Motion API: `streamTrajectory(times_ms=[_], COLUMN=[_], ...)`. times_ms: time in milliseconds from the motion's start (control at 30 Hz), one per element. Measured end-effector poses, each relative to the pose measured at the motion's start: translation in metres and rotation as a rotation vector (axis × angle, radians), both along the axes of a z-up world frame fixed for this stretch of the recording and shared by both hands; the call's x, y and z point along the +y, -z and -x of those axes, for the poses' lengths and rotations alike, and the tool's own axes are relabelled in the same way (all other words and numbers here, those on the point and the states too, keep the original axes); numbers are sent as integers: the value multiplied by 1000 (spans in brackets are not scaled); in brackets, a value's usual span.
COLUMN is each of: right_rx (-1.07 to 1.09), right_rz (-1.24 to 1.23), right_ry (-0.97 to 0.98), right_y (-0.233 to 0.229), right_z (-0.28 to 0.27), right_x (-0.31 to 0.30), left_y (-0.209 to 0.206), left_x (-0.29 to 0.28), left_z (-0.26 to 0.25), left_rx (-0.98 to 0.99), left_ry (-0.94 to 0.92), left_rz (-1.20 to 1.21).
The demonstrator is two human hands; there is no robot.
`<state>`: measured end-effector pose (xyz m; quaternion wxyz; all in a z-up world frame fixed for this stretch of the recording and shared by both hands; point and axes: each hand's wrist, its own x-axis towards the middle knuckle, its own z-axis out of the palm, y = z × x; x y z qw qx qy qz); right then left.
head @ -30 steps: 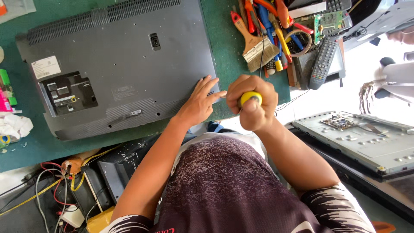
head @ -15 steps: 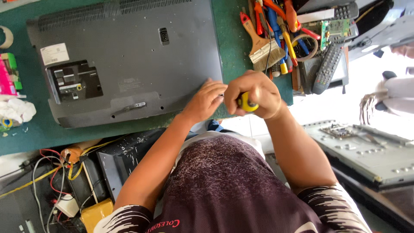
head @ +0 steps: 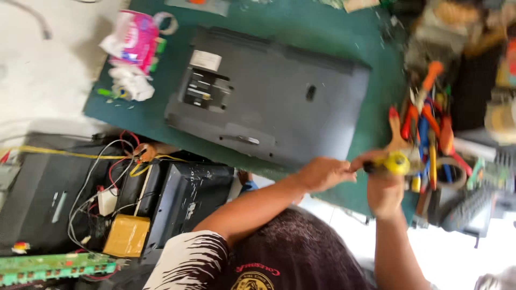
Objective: The person uses a screwdriver to remove screws from the back cover of a television. They then remove the cover, revealing the internal components. The person proceeds to disconnect wires and remove a circuit board from the television chassis.
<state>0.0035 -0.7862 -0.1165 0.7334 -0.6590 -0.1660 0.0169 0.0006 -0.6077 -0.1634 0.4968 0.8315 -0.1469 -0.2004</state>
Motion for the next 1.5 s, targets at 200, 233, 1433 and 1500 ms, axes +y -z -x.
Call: streamTrajectory(times_ms=[200,233,1433,1500], right_rx=[-372,-384,-255,-358], right_rz=[971,966,580,552], right_ry=[370,350,380,317], right_y=[62,65,-3,-8], right_z=[33,29,33,27], right_x=[-23,-26,-5,2], left_y=[30,33,28,42], left_x=[-14,-13,45,47], left_z=[3,2,10,11], left_rx=[-348,-350,-652,-670], left_ry=[-211,-233,-15,-53], left_rz=[67,63,-620,-661])
